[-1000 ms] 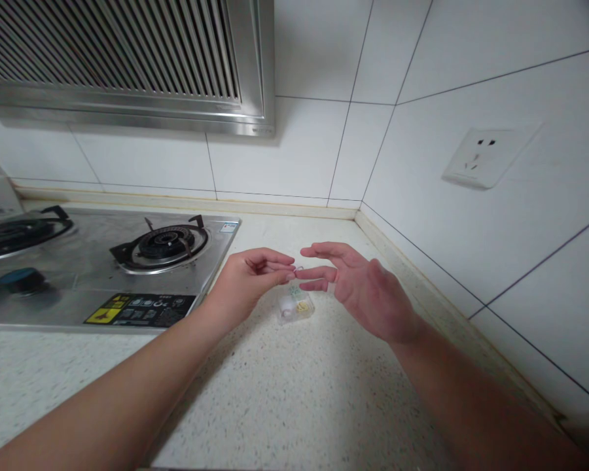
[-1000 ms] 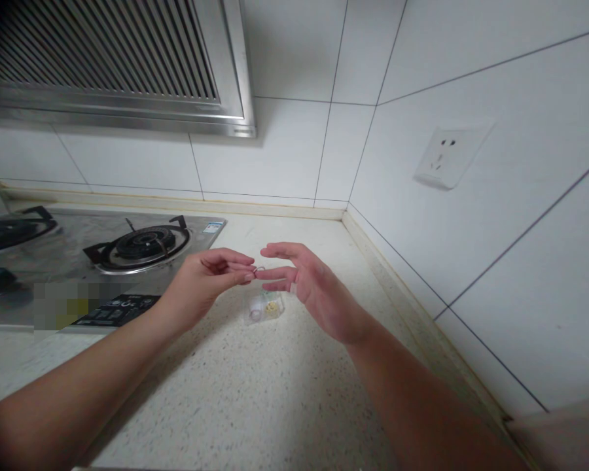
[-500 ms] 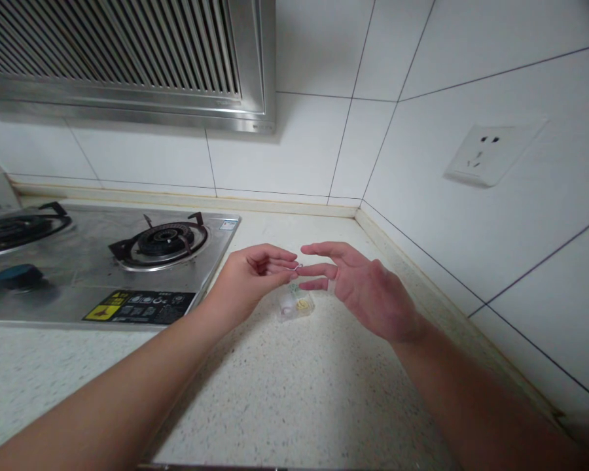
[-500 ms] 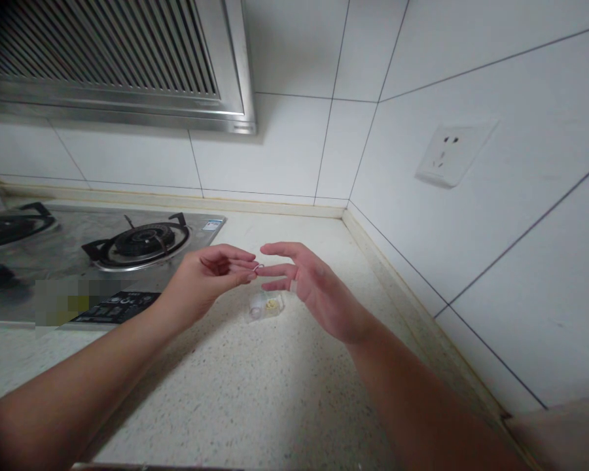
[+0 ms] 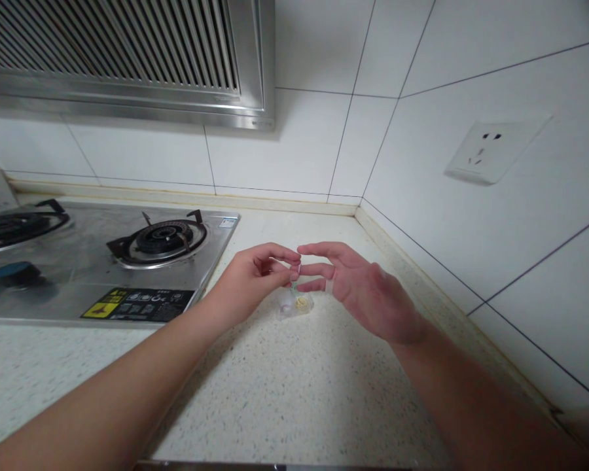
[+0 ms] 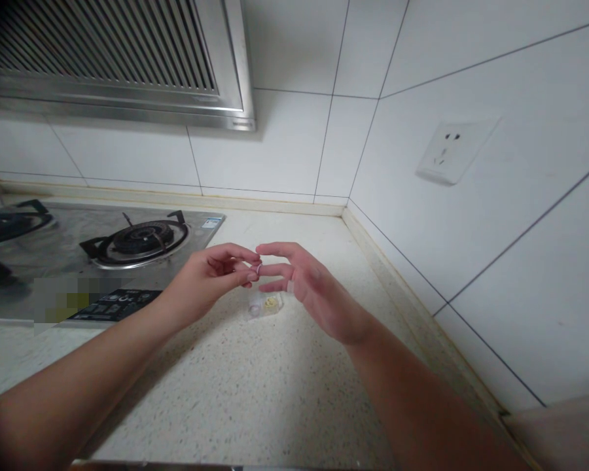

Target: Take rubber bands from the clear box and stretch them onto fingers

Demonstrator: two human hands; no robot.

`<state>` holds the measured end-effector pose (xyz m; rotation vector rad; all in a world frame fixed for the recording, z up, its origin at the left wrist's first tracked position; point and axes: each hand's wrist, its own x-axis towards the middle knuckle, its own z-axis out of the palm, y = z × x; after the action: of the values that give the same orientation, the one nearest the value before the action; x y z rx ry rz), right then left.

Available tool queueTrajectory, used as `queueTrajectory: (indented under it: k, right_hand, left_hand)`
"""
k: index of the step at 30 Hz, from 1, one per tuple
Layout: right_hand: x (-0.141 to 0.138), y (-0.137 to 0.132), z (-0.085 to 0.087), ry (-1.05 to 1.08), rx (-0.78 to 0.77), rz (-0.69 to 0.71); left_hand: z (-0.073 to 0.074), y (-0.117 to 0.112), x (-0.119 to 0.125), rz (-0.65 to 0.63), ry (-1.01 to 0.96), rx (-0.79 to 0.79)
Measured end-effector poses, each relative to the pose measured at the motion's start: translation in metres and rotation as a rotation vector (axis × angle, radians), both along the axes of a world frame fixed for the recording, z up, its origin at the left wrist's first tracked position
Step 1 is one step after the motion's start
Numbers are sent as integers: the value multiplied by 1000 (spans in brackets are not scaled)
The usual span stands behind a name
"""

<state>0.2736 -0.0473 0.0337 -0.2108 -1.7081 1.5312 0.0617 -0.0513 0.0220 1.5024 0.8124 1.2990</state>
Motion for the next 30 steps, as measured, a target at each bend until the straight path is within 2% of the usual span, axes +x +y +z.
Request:
queueTrajectory:
  k: [7, 13, 19, 22, 25, 30]
  right_hand:
    - [-3, -4, 0, -14, -10, 27]
    - [-5, -4, 0, -2, -39, 59]
    - [-11, -12, 0, -26, -74, 137]
    - [-13, -15, 0, -41, -74, 167]
    - [-11, -16, 2, -29, -63, 157]
    - [-6, -13, 5, -4, -90, 167]
  left_hand:
    - [-3, -1, 4, 0, 11, -79]
    - [-4, -5, 8, 62, 59, -82]
    - [-7, -9, 15, -216, -11, -213]
    - [-8, -10, 18, -256, 21, -167]
    - [-6, -9, 17, -201, 51, -97]
    - [-3, -6, 9, -58, 109, -74]
